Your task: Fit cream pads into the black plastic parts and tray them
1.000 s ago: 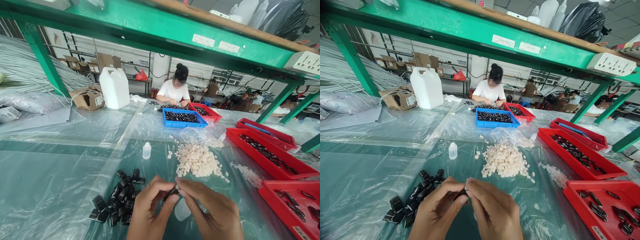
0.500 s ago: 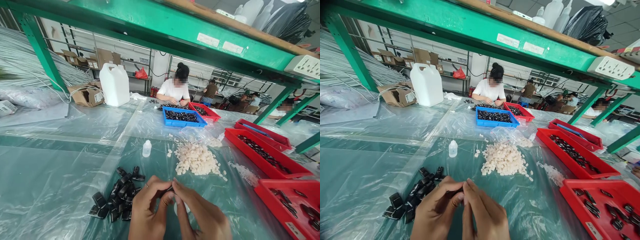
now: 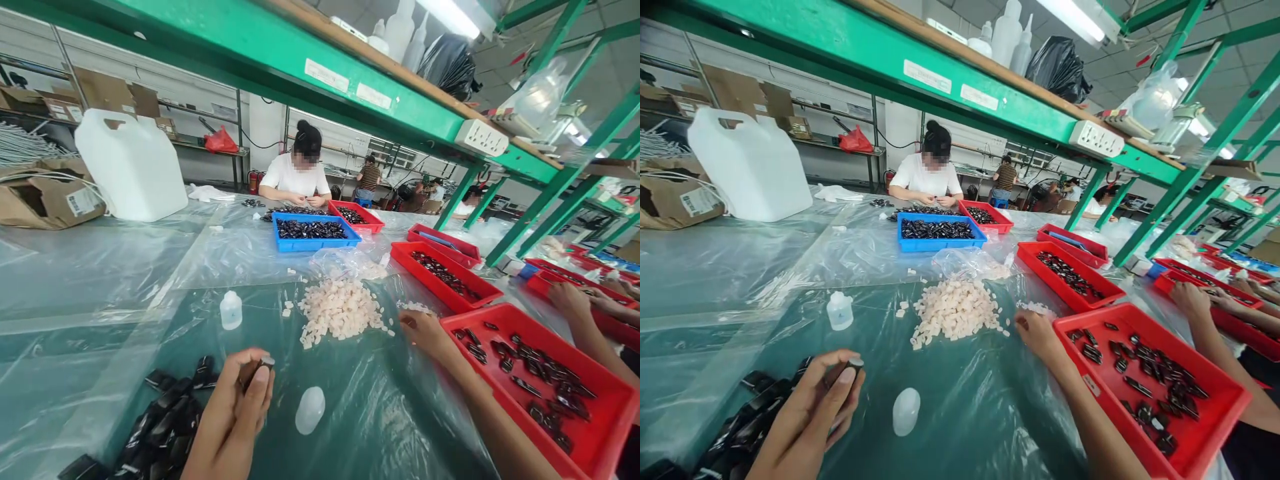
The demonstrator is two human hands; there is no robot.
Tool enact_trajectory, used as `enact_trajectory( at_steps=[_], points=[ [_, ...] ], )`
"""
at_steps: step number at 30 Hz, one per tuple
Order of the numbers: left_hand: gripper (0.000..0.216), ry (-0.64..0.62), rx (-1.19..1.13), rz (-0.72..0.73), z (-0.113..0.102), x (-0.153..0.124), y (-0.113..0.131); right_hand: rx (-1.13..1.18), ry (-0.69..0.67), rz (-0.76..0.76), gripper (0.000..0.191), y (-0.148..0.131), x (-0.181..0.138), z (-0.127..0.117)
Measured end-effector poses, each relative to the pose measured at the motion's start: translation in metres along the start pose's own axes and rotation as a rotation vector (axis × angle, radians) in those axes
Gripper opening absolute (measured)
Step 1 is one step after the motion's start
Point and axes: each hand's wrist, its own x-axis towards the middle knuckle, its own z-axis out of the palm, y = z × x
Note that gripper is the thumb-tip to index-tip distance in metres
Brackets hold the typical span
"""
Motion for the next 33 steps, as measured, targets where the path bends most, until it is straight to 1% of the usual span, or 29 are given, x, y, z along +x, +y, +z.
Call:
enact_trajectory(
  at_steps=[2,5,8,10,16,20,23,26,28,30,33],
  points=[
    [0.043,0.042,-0.026,0.028,0.004,0.003,-0.009,-0.055,0.008,0.053,0.027,0.014,0.010,0.005],
    [0.046,0.083,-0.070,0.115,0.009,0.010,-0.022,-0.118,0.033,0.108,0.029,0.023,0.033,0.006],
    [0.050,0.084,-0.070,0.154,0.012,0.015,-0.029,-0.151,0.003,0.124,0.029,0.028,0.055,0.004],
    [0.049,0.089,-0.060,0.170,0.013,0.015,-0.030,-0.163,-0.028,0.123,0.029,0.030,0.064,0.004],
    [0.043,0.082,-0.017,0.200,0.016,0.010,-0.025,-0.140,-0.071,0.132,0.030,0.029,0.066,0.011],
    [0.040,0.063,0.017,0.208,0.016,0.005,-0.018,-0.030,-0.070,0.123,0.032,0.018,0.063,0.008],
    [0.036,0.052,0.048,0.209,0.014,0.001,-0.014,0.128,-0.079,0.064,0.028,0.002,0.050,0.000],
    [0.033,0.039,0.070,0.215,0.013,-0.004,-0.015,0.371,-0.116,-0.078,0.024,-0.028,0.020,-0.011],
    [0.031,0.028,0.078,0.215,0.014,-0.006,-0.016,0.577,-0.155,-0.220,0.027,-0.056,-0.009,-0.016],
    [0.030,0.012,0.083,0.212,0.015,-0.009,-0.017,0.771,-0.202,-0.344,0.028,-0.091,-0.039,-0.017],
    [0.030,-0.021,0.084,0.208,0.016,-0.013,-0.016,0.978,-0.269,-0.471,0.015,-0.145,-0.072,-0.013]
  ],
)
